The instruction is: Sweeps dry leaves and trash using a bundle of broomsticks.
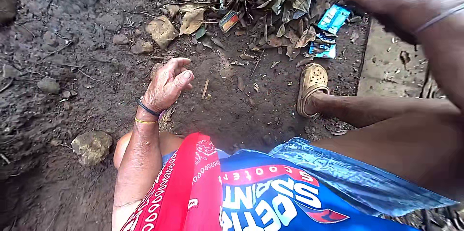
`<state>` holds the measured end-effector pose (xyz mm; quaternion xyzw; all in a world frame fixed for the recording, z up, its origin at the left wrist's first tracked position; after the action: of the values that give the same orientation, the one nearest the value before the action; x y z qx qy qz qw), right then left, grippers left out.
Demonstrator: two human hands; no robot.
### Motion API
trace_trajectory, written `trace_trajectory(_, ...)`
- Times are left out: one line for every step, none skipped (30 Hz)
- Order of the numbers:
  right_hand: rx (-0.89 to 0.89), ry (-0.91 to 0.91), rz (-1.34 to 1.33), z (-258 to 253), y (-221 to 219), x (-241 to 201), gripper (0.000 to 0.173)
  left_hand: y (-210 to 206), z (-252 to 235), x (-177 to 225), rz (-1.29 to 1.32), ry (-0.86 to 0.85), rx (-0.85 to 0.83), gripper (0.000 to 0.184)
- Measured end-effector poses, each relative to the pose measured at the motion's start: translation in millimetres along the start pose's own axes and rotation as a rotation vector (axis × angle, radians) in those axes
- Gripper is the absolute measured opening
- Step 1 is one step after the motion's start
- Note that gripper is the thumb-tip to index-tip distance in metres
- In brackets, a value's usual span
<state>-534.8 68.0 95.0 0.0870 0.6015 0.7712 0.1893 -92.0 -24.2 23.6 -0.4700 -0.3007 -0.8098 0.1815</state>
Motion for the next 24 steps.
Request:
trace_trajectory(-0.112,0.081,-0.014,3.3,-24.6,-43.3,0.066,-0.5,0.4,1.7,-0.004,-0.007,-0.001,0.061)
trace_trajectory(-0.217,0.181,-0.021,6.6,-54.7,-83.5,0.059,-0.4,1.2,3.6,-0.008,-0.011,-0.001,0.060)
trace_trajectory(-0.319,0.305,-0.008,12.3,-88.1,-121.0,0.055,0.0,2.3,4.8,-0.008,-0.013,-0.002,0.061)
trace_trajectory(-0.422,0.442,0.020,22.1,-122.2,-156.3,0.052,0.6,3.4,5.7,-0.001,-0.018,-0.001,0.062)
trace_trajectory(-0.520,0.576,0.046,34.4,-156.3,-187.3,0.050,1.5,4.7,6.9,0.006,-0.025,0.004,0.063)
trace_trajectory(-0.610,0.691,0.065,47.3,-189.2,-211.8,0.049,2.4,5.8,7.8,0.010,-0.032,0.010,0.065)
trace_trajectory(-0.689,0.780,0.077,57.9,-218.6,-228.9,0.049,3.5,6.8,8.3,0.011,-0.038,0.012,0.067)
trace_trajectory(-0.755,0.831,0.093,63.7,-242.8,-237.2,0.050,4.5,7.5,8.5,0.011,-0.043,0.011,0.067)
trace_trajectory(-0.785,0.848,0.115,62.2,-261.2,-236.2,0.049,5.6,8.2,7.7,0.007,-0.043,0.012,0.066)
trace_trajectory(-0.778,0.827,0.126,52.9,-271.8,-227.4,0.049,7.2,8.8,5.9,0.003,-0.041,0.015,0.064)
trace_trajectory(-0.751,0.771,0.140,36.4,-273.3,-211.8,0.050,9.2,9.1,3.6,0.003,-0.037,0.015,0.063)
trace_trajectory(-0.712,0.685,0.163,13.9,-265.6,-190.6,0.052,11.6,8.6,1.4,0.008,-0.035,0.018,0.062)
trace_trajectory(-0.675,0.591,0.194,-8.9,-251.4,-165.1,0.055,13.5,8.3,-1.3,0.017,-0.032,0.020,0.062)
trace_trajectory(-0.634,0.510,0.231,-28.0,-232.9,-138.7,0.057,15.2,8.3,-4.1,0.029,-0.027,0.017,0.062)
trace_trajectory(-0.588,0.421,0.252,-45.2,-208.5,-111.9,0.056,17.6,7.4,-5.6,0.037,-0.025,0.017,0.063)
trace_trajectory(-0.538,0.314,0.259,-59.0,-181.0,-84.8,0.055,19.6,6.4,-7.4,0.042,-0.021,0.016,0.064)
trace_trajectory(-0.474,0.205,0.250,-67.7,-151.1,-59.1,0.054,20.5,5.6,-9.2,0.049,-0.016,0.009,0.063)
trace_trajectory(-0.398,0.119,0.250,-74.6,-121.1,-34.3,0.055,21.3,5.0,-10.4,0.060,-0.015,0.008,0.062)
trace_trajectory(-0.328,0.064,0.265,-79.6,-93.1,-14.1,0.059,22.4,4.2,-11.4,0.074,-0.013,0.008,0.062)
trace_trajectory(-0.265,0.019,0.265,-81.1,-68.7,1.1,0.062,23.9,3.1,-12.2,0.081,-0.014,0.006,0.061)
trace_trajectory(-0.205,-0.027,0.259,-77.7,-47.1,13.6,0.066,24.2,2.0,-13.5,0.088,-0.015,0.000,0.060)
trace_trajectory(-0.136,-0.072,0.236,-74.6,-30.3,28.6,0.073,24.4,0.6,-14.9,0.090,-0.021,-0.004,0.060)
trace_trajectory(-0.059,-0.118,0.180,-72.2,-18.5,45.9,0.081,24.4,-1.2,-16.4,0.087,-0.029,-0.008,0.059)
trace_trajectory(0.016,-0.156,0.099,-68.4,-11.0,60.7,0.087,24.3,-3.3,-18.1,0.088,-0.031,-0.011,0.059)
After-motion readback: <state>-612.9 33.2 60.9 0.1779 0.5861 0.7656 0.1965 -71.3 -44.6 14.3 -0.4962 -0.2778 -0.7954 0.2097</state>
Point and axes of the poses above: each hand's wrist, its own z-axis away from the middle knuckle, its own y-axis out of the back of the hand, x = y × z, the point moved 9 cm from there along -z, towards the middle knuckle, and after that the axes turned 15 degrees about y, right-handed, at the moved point
